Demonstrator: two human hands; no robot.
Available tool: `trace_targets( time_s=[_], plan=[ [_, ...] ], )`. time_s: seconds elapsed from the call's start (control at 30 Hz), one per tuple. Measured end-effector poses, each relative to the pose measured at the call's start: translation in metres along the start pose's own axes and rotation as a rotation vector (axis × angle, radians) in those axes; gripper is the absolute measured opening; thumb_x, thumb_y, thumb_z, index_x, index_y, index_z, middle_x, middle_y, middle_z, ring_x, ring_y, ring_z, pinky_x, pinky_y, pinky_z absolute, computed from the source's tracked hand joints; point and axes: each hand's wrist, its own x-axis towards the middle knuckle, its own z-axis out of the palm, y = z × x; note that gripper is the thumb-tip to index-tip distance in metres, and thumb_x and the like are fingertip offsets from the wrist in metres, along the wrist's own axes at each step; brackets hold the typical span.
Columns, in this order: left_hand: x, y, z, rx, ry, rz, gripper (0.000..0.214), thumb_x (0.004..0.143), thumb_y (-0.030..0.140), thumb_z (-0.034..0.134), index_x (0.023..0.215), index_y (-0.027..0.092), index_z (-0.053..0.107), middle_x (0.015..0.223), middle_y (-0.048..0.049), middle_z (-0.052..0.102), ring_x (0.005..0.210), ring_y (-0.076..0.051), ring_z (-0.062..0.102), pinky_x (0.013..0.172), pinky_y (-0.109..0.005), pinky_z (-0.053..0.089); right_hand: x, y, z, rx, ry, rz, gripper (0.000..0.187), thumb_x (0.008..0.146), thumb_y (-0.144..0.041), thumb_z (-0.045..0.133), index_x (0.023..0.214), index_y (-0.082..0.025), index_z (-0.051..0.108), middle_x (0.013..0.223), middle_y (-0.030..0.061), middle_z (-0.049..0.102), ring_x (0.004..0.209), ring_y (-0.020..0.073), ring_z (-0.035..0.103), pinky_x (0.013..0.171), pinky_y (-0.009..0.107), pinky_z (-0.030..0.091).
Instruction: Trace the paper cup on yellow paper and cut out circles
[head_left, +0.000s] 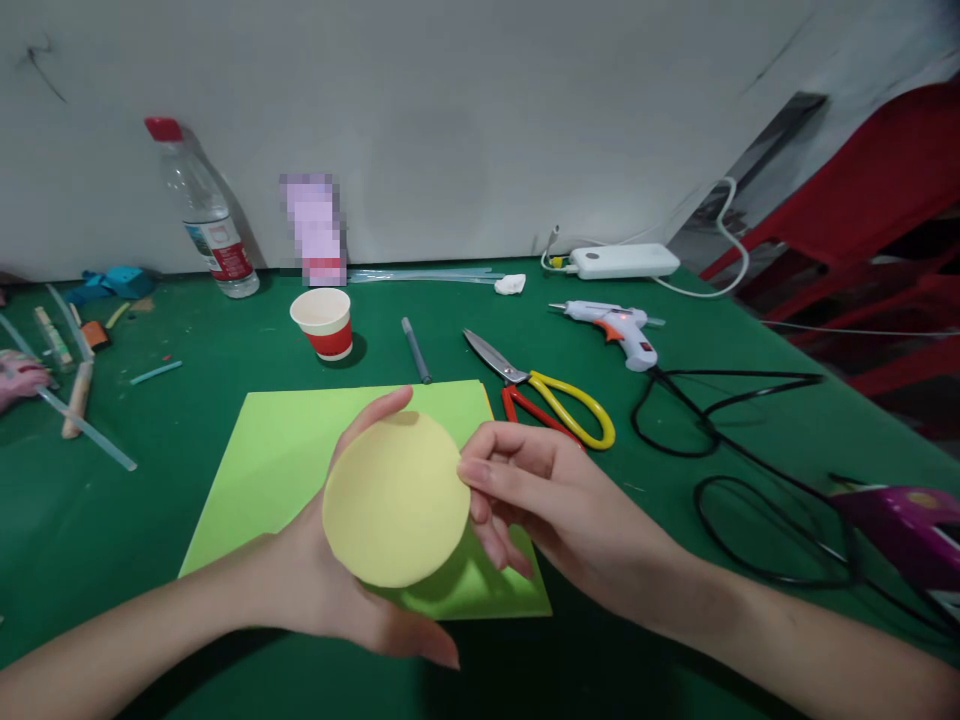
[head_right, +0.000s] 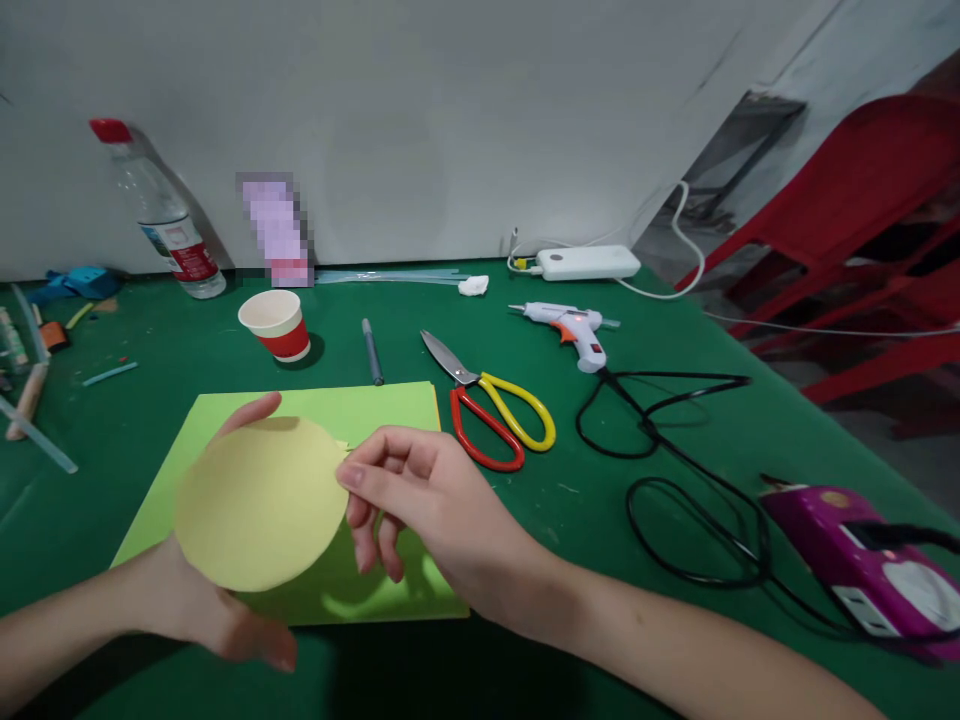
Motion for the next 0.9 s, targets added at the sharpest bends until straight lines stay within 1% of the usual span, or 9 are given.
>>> trace_targets(
  time_s=[0.1,0.27,0.4,0.5,0.53,0.6,0.7,0.8,0.9],
  plan=[
    [-0.001,-0.001,0.002,-0.04,0.092,-0.043,0.092,0.066,0.043,0.071,0.131,0.036,0.006,0.117,-0.0082,0.049,0.102,-0.027,0.056,0.088,-0.044,0.048,0.001,-0.001,0.001,0.035,-0.002,0.029,0.027,0.068,-0.036,0.07,0.066,-0.014,0.054,0.049,-0.0048,0.055,0.036,0.0051,0.051,0.03,0.012,0.037],
    [-0.002,-0.003,0.0,0.003,0.175,0.056,0.085,0.063,0.04,0.074,0.128,0.04,0.019,0.121,-0.0053,0.046,0.105,-0.026,0.054,0.085,-0.039,0.051,0.001,-0.002,-0.001,0.022,-0.02,0.027,0.024,0.071,-0.034,0.067,0.068,-0.014,0.054,0.049,-0.0048,0.055,0.036,0.0055,0.051,0.029,0.011,0.038],
    [-0.002,-0.001,-0.001,-0.013,0.14,0.037,0.086,0.065,0.036,0.073,0.129,0.042,0.016,0.119,-0.0042,0.048,0.104,-0.024,0.056,0.085,-0.035,0.051,-0.001,-0.002,-0.002,-0.06,-0.012,-0.025,0.019,0.074,-0.03,0.065,0.069,-0.015,0.054,0.048,-0.0054,0.055,0.034,0.0048,0.05,0.03,0.011,0.038],
    [-0.002,0.005,-0.003,-0.111,0.042,-0.009,0.086,0.071,0.043,0.067,0.132,0.04,0.007,0.117,-0.0046,0.051,0.09,-0.02,0.06,0.077,-0.031,0.053,-0.005,-0.004,0.0,-0.218,0.024,-0.11,0.013,0.075,-0.023,0.062,0.069,-0.016,0.053,0.048,-0.0054,0.054,0.034,0.0047,0.049,0.032,0.012,0.037],
    [-0.002,0.007,-0.003,-0.164,0.009,-0.047,0.081,0.073,0.047,0.063,0.133,0.038,0.008,0.113,-0.0051,0.052,0.081,-0.017,0.061,0.071,-0.029,0.054,-0.006,-0.006,0.001,-0.287,0.04,-0.15,0.011,0.075,-0.021,0.061,0.069,-0.016,0.053,0.048,-0.0053,0.054,0.035,0.0049,0.049,0.033,0.013,0.037],
    [-0.001,0.013,-0.003,-0.266,-0.043,-0.191,0.062,0.078,0.053,0.052,0.129,0.029,0.027,0.1,-0.0056,0.056,0.066,-0.013,0.058,0.057,-0.023,0.052,-0.008,-0.009,0.002,-0.417,0.068,-0.225,0.01,0.075,-0.019,0.058,0.067,-0.017,0.053,0.047,-0.0048,0.052,0.036,0.0055,0.049,0.035,0.014,0.039],
    [0.002,0.02,-0.002,-0.219,-0.057,-0.439,0.038,0.084,0.051,0.041,0.088,0.016,0.057,0.065,-0.0012,0.053,0.054,-0.01,0.049,0.047,-0.018,0.044,-0.011,-0.015,0.002,-0.546,0.092,-0.307,0.01,0.076,-0.017,0.054,0.066,-0.017,0.053,0.048,-0.0041,0.052,0.037,0.0061,0.049,0.037,0.016,0.04],
    [0.006,0.024,-0.004,-0.017,-0.099,-0.541,0.044,0.086,0.05,0.036,0.062,0.016,0.049,0.05,0.0024,0.043,0.048,-0.009,0.043,0.046,-0.018,0.039,-0.011,-0.021,-0.002,-0.642,0.091,-0.328,0.009,0.076,-0.016,0.053,0.067,-0.017,0.053,0.049,-0.0041,0.052,0.038,0.0063,0.05,0.038,0.016,0.041],
    [0.007,0.026,-0.008,0.05,-0.205,-0.6,0.041,0.085,0.049,0.036,0.068,0.015,0.052,0.057,0.0022,0.046,0.05,-0.008,0.042,0.047,-0.017,0.039,-0.011,-0.023,-0.005,-0.698,0.048,-0.297,0.011,0.077,-0.016,0.051,0.067,-0.017,0.052,0.051,-0.0044,0.05,0.04,0.006,0.05,0.039,0.016,0.041]
  ],
)
